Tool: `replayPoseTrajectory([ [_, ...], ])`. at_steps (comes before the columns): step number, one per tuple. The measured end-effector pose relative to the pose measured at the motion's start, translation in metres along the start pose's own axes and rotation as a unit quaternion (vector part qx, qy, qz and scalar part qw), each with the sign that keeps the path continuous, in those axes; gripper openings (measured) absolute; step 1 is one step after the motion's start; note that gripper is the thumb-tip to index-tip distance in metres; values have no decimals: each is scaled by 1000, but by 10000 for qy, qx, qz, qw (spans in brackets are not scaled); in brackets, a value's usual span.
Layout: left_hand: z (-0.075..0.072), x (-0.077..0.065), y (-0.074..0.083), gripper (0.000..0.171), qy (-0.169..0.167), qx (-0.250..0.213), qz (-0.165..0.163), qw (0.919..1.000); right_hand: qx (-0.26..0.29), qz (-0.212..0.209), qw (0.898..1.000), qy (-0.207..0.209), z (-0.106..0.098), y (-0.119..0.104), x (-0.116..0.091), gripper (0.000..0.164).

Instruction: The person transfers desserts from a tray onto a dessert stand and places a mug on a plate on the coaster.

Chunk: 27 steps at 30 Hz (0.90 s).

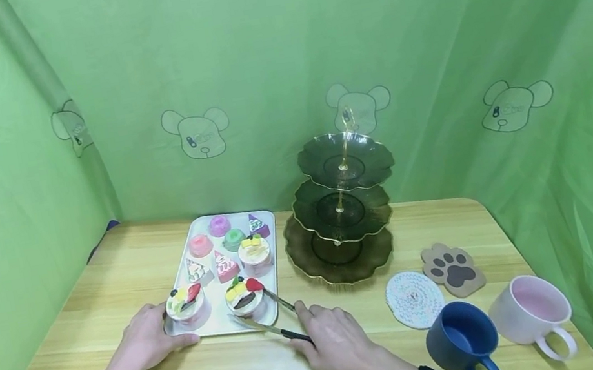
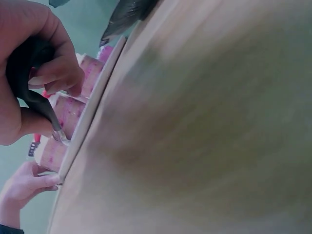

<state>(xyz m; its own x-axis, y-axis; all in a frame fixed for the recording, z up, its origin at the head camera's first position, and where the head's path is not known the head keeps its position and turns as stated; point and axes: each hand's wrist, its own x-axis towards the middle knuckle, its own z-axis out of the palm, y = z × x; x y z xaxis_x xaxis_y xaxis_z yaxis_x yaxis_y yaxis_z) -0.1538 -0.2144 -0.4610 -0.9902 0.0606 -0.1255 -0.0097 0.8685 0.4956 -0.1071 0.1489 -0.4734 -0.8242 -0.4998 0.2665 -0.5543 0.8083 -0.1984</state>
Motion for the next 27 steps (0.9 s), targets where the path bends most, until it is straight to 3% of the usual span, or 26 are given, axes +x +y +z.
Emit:
replayPoseTrajectory([
  [7,-4,3,0,101,-125,-168,-63,9998,199,363,9991,60,-20,2,-8,61],
  [17,-5,9,-11,97,-207,-557,109,9982,-78,766,9953,587,-51,19,-23,58],
  [23,-9,9,-15,83,-390,-1153,-15,9926,180,1303,9910,243,-64,32,-33,61],
  [27,-8,7,-14,71,-465,-1693,-250,9842,332,1639,9859,-4,-72,40,-39,55],
])
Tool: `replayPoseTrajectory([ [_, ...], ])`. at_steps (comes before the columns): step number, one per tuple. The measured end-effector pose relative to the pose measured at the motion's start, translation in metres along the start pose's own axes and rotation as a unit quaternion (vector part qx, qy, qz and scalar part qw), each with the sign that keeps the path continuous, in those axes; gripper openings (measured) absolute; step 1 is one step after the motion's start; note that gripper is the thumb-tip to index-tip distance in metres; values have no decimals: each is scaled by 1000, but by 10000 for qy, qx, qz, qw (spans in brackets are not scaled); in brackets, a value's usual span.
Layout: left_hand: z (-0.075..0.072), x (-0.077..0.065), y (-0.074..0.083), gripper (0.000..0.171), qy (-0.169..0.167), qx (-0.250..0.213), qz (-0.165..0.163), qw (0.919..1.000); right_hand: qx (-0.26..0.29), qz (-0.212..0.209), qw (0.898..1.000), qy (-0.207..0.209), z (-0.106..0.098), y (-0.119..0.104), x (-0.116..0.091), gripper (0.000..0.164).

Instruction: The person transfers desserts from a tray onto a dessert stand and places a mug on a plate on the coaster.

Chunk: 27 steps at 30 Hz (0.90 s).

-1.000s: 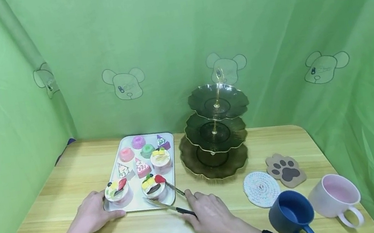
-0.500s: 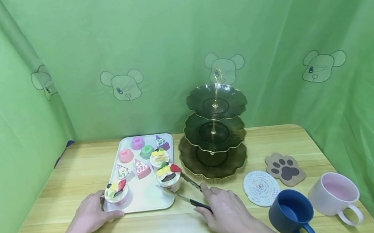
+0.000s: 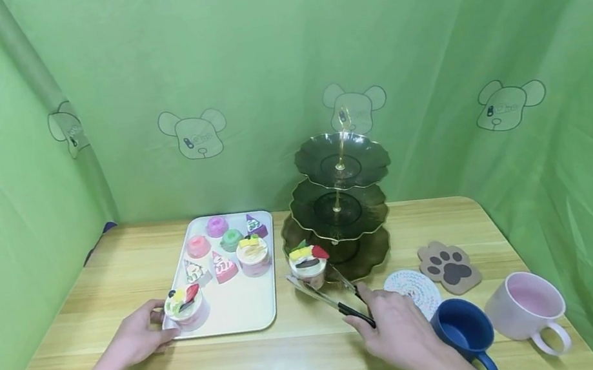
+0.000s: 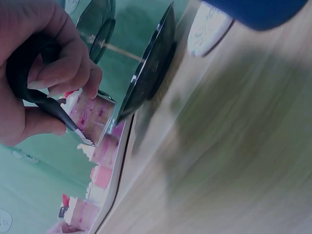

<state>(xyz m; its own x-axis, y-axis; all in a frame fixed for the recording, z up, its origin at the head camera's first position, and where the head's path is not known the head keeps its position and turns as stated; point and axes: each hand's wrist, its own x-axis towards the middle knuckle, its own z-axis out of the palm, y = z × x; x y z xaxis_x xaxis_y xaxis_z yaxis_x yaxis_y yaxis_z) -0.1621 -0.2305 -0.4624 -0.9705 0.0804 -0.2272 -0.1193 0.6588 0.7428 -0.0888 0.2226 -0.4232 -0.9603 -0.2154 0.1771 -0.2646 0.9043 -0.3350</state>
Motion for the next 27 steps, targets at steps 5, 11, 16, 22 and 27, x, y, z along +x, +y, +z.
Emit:
replayPoseTrajectory([
  [5,3,2,2,62,-2,-440,-266,9987,-158,66,9998,141,-8,12,-6,35],
  [11,5,7,2,57,37,-463,-396,9981,-550,86,9979,327,-15,24,-8,33],
  [16,4,7,1,56,74,-329,-344,9988,-788,97,9961,381,-18,29,-4,36],
  [22,5,6,2,54,114,-276,-320,9990,-921,192,9953,211,-19,35,3,44],
  [27,5,7,1,52,95,-327,-338,9988,-950,145,9951,227,-18,40,8,44],
])
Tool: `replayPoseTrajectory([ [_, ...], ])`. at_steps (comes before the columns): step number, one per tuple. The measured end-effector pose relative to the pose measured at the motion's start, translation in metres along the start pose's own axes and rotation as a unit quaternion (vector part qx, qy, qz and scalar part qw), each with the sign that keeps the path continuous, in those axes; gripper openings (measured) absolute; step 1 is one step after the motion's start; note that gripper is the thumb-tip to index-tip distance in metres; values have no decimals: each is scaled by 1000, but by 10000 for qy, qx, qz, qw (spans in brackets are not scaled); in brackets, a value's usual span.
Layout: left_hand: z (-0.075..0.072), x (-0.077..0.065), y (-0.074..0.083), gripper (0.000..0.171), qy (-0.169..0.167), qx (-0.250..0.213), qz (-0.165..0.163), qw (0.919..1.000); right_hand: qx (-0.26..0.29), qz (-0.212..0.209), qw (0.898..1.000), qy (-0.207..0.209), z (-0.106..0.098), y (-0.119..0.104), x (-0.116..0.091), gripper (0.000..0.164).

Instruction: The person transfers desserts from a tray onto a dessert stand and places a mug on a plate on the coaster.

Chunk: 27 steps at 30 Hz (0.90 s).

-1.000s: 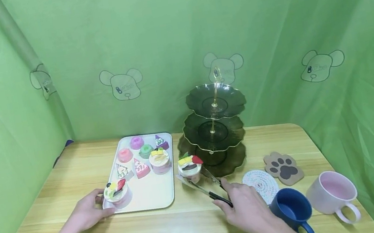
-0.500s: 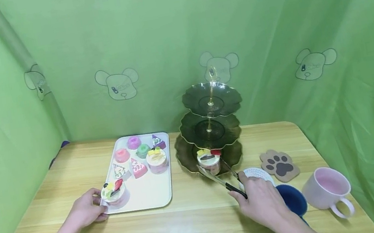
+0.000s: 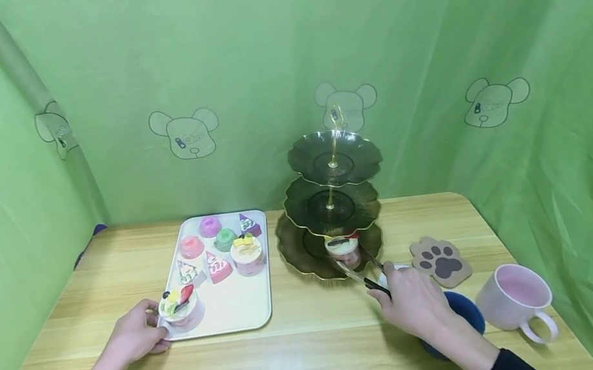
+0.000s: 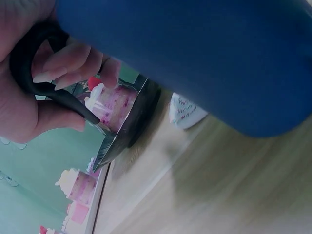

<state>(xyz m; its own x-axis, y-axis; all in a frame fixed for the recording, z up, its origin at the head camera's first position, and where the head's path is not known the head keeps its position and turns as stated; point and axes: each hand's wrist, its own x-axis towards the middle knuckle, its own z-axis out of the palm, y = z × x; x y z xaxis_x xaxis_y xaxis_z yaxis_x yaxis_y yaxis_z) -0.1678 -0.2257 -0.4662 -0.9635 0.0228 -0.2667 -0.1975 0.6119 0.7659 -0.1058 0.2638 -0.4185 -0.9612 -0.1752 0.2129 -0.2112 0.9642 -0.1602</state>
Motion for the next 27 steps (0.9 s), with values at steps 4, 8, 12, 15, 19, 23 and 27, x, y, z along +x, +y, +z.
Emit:
replayPoseTrajectory([
  [4,0,0,0,51,-44,-67,12,10000,-57,16,10000,-24,-1,3,5,42],
  [8,0,0,0,51,-46,-96,46,9999,-153,162,9993,-308,-4,5,12,44],
  [12,0,0,1,50,-4,31,54,10000,-310,317,9971,-611,-6,8,21,49],
  [15,1,-1,1,48,41,190,64,9998,-395,311,9965,-674,-7,10,27,51],
  [19,2,-2,3,47,57,315,59,9995,-426,228,9964,-703,-8,13,34,55],
  [23,2,-2,3,48,34,394,78,9992,-443,256,9947,-888,-9,14,41,62],
  [27,1,-2,2,49,53,464,124,9988,-494,322,9925,-1067,-9,14,46,65],
])
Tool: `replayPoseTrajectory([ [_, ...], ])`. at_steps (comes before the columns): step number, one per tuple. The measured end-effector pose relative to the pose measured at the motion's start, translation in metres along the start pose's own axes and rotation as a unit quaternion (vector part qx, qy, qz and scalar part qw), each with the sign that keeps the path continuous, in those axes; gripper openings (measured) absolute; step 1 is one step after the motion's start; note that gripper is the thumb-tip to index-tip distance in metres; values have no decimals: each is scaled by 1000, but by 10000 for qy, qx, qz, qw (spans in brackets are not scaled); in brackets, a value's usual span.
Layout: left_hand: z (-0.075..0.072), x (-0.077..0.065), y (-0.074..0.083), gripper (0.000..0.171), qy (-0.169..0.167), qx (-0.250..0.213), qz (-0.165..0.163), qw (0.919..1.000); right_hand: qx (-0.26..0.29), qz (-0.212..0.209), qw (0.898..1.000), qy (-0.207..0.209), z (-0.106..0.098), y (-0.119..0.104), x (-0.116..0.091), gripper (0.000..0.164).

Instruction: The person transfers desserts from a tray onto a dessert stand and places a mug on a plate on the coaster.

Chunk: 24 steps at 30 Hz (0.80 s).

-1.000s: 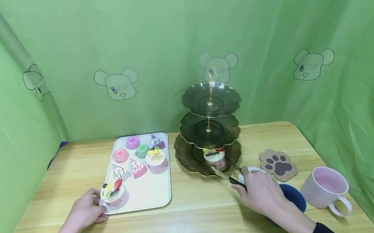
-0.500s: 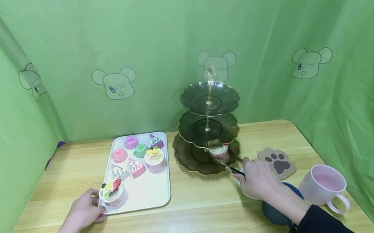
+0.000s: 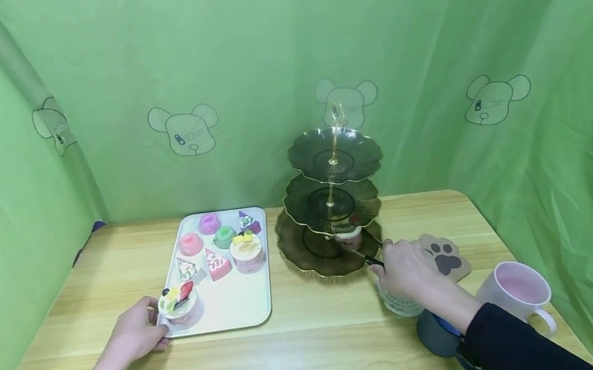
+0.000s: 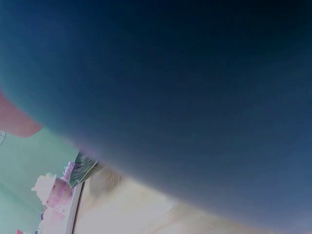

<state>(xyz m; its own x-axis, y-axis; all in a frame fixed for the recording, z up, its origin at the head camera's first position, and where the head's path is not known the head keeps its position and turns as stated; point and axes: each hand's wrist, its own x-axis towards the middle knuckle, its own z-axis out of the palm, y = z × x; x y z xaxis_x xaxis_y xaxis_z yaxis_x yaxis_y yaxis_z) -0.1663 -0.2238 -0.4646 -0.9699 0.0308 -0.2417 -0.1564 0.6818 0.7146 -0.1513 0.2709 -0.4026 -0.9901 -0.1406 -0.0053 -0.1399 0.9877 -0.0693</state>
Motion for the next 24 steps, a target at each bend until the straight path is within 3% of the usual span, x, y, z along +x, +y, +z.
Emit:
replayPoseTrajectory([
  [6,0,0,1,49,25,23,7,10000,15,12,10000,-34,-3,-2,-4,58],
  [11,-1,-1,2,50,34,48,-15,10000,38,-90,9996,257,-11,-9,-22,44],
  [19,-1,1,2,52,49,89,31,9999,116,-61,9986,510,-33,-40,-56,55],
  [22,-1,0,1,51,57,77,50,9999,155,-145,9986,478,-36,-56,-59,66],
  [24,0,-1,1,52,45,38,45,10000,110,-224,9986,461,-36,-66,-57,64],
])
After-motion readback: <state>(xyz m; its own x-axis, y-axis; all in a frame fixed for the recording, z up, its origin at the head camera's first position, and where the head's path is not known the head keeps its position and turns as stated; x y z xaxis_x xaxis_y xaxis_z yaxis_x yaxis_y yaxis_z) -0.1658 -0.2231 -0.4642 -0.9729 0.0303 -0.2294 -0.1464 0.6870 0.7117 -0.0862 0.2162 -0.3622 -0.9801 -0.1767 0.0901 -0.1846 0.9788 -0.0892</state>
